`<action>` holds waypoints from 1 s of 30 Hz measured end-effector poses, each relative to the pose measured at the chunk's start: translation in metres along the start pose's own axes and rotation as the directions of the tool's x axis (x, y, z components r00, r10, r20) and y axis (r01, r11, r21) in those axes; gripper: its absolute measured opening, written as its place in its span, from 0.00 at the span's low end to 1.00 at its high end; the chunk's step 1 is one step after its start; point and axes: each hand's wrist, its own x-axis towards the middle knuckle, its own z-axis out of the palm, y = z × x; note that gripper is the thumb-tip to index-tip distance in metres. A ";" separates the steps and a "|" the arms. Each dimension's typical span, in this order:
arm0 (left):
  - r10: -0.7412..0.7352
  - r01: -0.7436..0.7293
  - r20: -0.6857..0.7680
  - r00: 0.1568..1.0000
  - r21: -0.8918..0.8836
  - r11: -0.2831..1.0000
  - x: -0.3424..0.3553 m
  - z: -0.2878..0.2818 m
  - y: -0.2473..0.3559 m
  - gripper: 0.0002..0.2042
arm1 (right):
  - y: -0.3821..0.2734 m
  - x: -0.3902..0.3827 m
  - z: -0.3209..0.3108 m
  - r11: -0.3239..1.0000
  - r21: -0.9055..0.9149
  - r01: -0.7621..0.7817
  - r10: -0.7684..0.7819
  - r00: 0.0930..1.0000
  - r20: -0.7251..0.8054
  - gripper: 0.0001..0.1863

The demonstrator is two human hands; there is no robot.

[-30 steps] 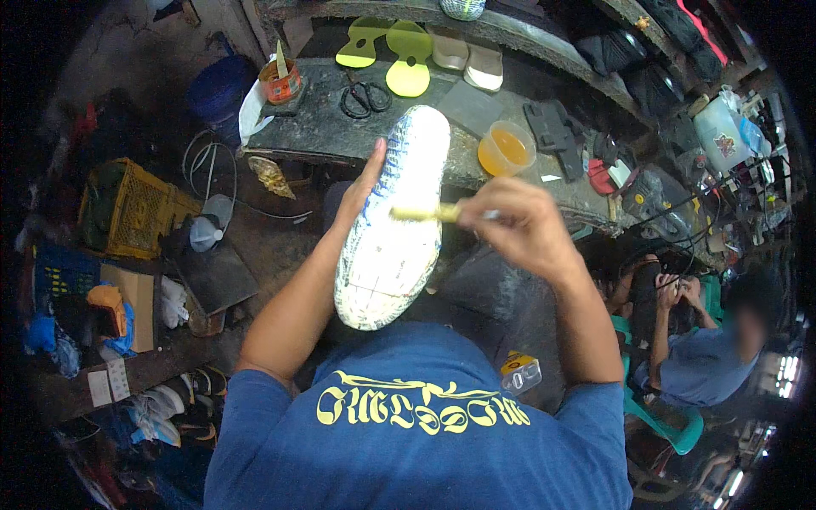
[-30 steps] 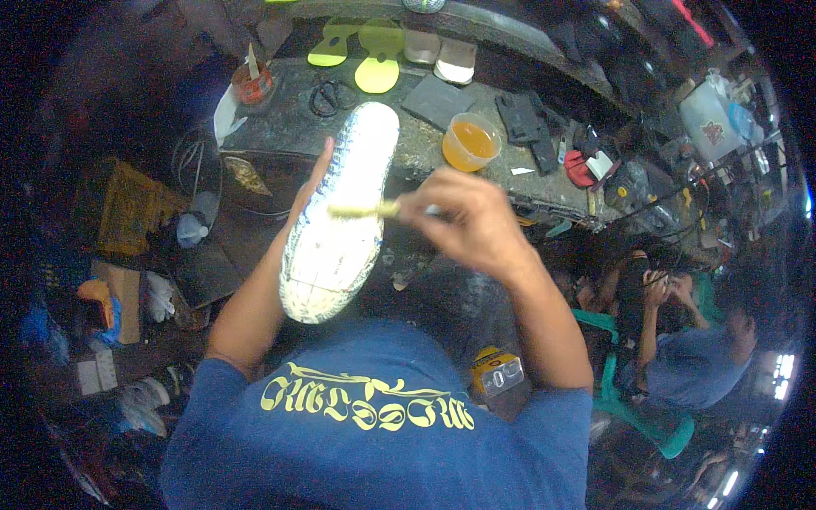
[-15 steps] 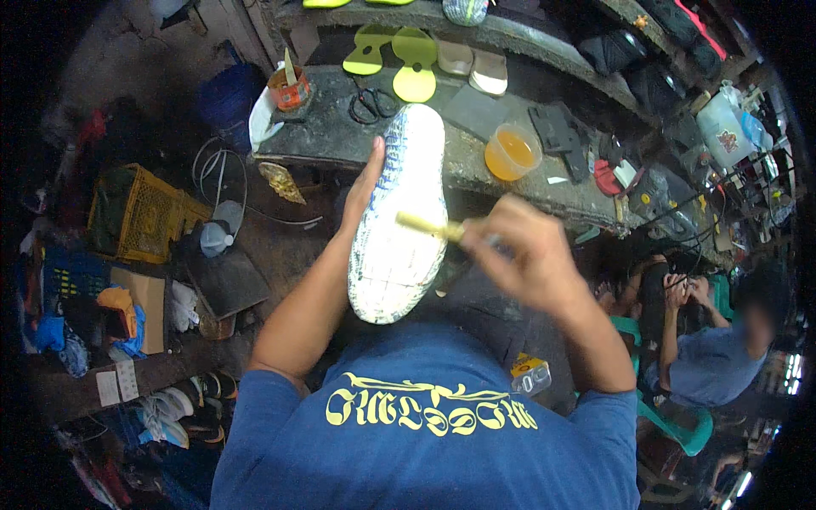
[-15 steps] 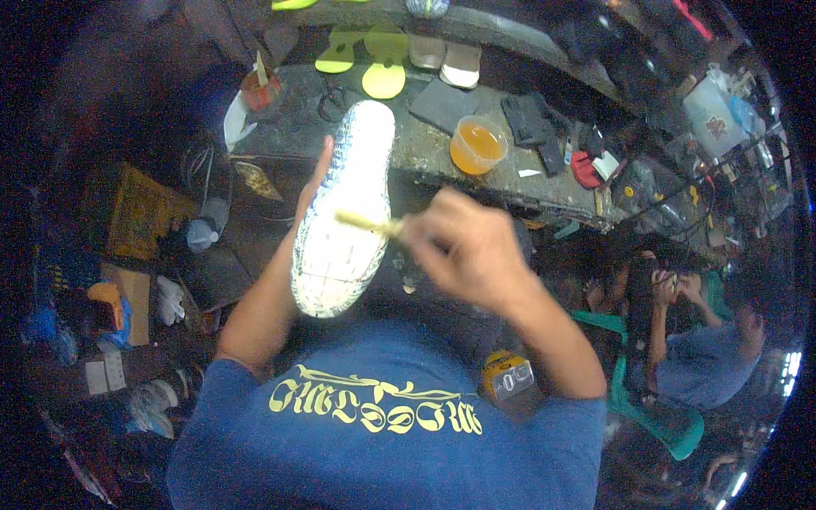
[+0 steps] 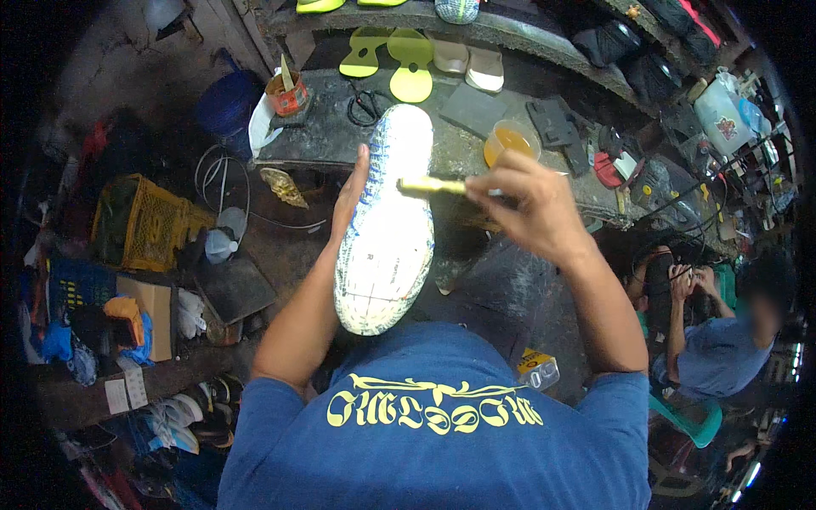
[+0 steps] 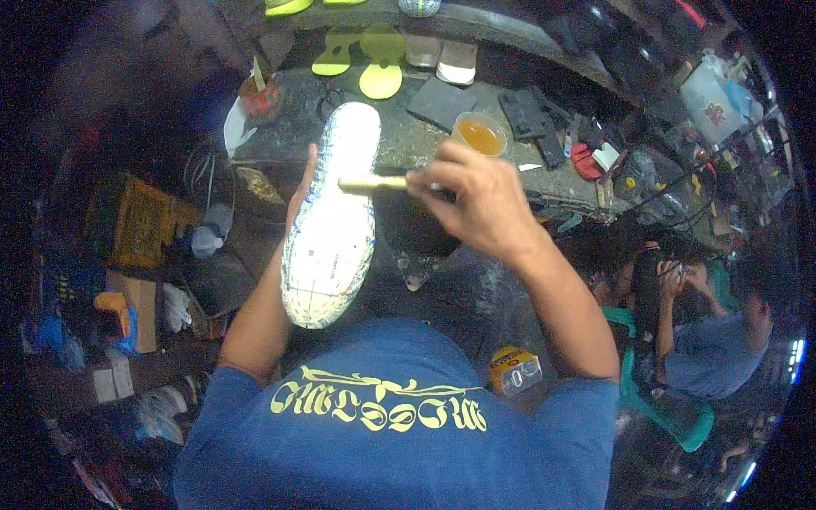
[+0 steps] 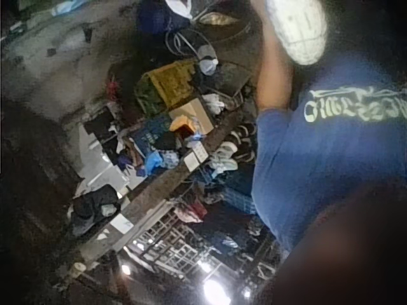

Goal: The person paints the soles of multiple shoes using a small brush and a yellow liquid from a cup. They handle a white sneaker with blue patterns and a bright yellow sneaker, repeatedly dipping the brush and applying the liquid to the sole surfaces.

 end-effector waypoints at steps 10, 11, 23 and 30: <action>0.057 -0.040 -0.065 0.996 0.241 0.970 -0.009 0.003 -0.003 0.32 | 0.037 -0.031 0.029 0.995 0.028 0.098 -0.097 0.994 -0.048 0.08; 0.047 -0.041 -0.029 0.998 0.193 0.980 -0.010 0.006 -0.006 0.32 | 0.053 -0.016 0.028 0.998 -0.017 0.064 -0.066 0.983 -0.173 0.06; 0.167 -0.155 0.014 0.986 0.466 0.871 -0.015 -0.015 0.000 0.31 | 0.028 -0.030 0.032 0.972 0.234 -0.020 0.020 1.000 0.001 0.05; 0.144 -0.136 0.001 0.990 0.333 0.933 -0.023 0.004 0.004 0.31 | 0.032 -0.009 0.033 0.994 0.085 -0.072 0.092 0.964 -0.250 0.07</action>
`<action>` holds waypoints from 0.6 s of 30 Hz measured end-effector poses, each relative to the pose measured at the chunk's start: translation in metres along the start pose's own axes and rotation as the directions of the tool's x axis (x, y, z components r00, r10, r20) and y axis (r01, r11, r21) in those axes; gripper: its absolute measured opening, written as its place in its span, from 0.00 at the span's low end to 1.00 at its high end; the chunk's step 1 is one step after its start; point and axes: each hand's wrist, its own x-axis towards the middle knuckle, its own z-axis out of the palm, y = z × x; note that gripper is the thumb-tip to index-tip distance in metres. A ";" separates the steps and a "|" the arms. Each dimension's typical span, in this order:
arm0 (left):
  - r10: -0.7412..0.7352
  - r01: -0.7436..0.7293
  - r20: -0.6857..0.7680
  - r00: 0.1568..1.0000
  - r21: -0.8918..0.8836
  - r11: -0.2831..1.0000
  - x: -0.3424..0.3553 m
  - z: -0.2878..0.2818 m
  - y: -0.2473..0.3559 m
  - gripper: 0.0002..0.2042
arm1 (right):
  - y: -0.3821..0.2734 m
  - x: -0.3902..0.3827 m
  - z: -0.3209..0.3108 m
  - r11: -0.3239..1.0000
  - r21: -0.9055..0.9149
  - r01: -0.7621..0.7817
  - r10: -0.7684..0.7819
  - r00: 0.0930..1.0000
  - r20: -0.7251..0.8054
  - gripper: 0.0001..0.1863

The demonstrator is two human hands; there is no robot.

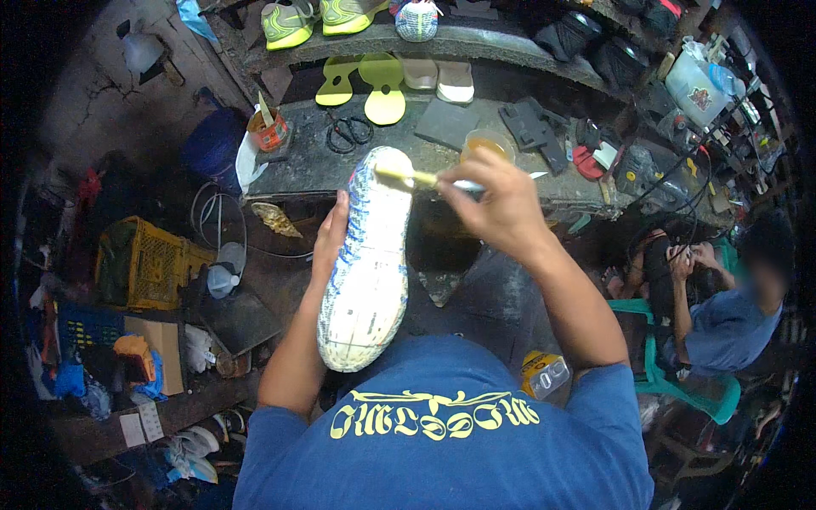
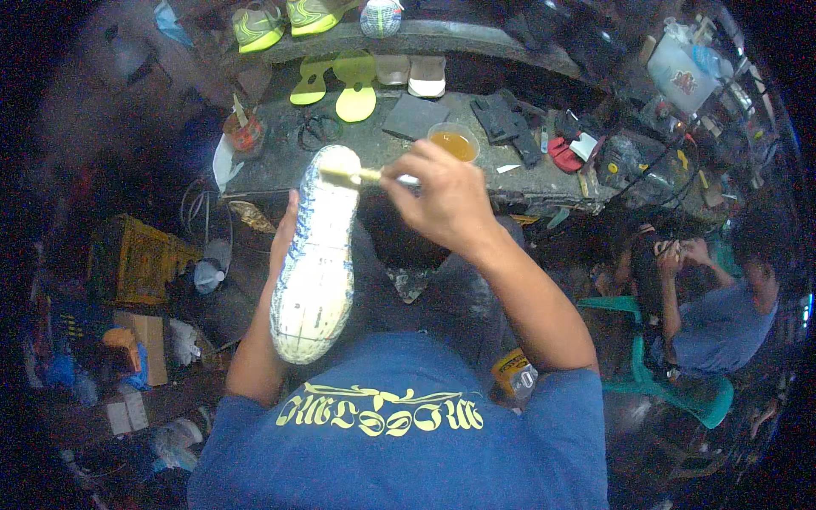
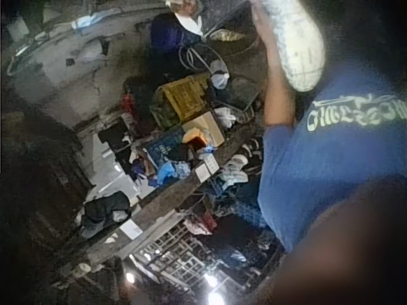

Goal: The person paints the soles of multiple shoes using a small brush and a yellow liquid from a cup. They handle a white sneaker with blue patterns and a bright yellow sneaker, repeatedly dipping the brush and applying the liquid to the sole surfaces.

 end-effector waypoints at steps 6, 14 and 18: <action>-0.056 0.057 0.009 0.998 -0.198 0.979 -0.003 -0.010 -0.003 0.34 | -0.013 0.010 -0.001 0.920 0.387 -0.055 -0.123 0.899 0.420 0.07; -0.043 0.029 -0.030 0.999 -0.360 0.932 -0.001 -0.024 -0.011 0.32 | -0.031 -0.004 -0.009 0.993 0.117 0.009 -0.055 0.917 0.396 0.05; -0.191 0.199 0.058 0.980 -0.315 0.928 -0.006 -0.023 -0.010 0.31 | -0.013 -0.003 -0.009 0.999 0.012 0.035 -0.036 0.985 0.167 0.07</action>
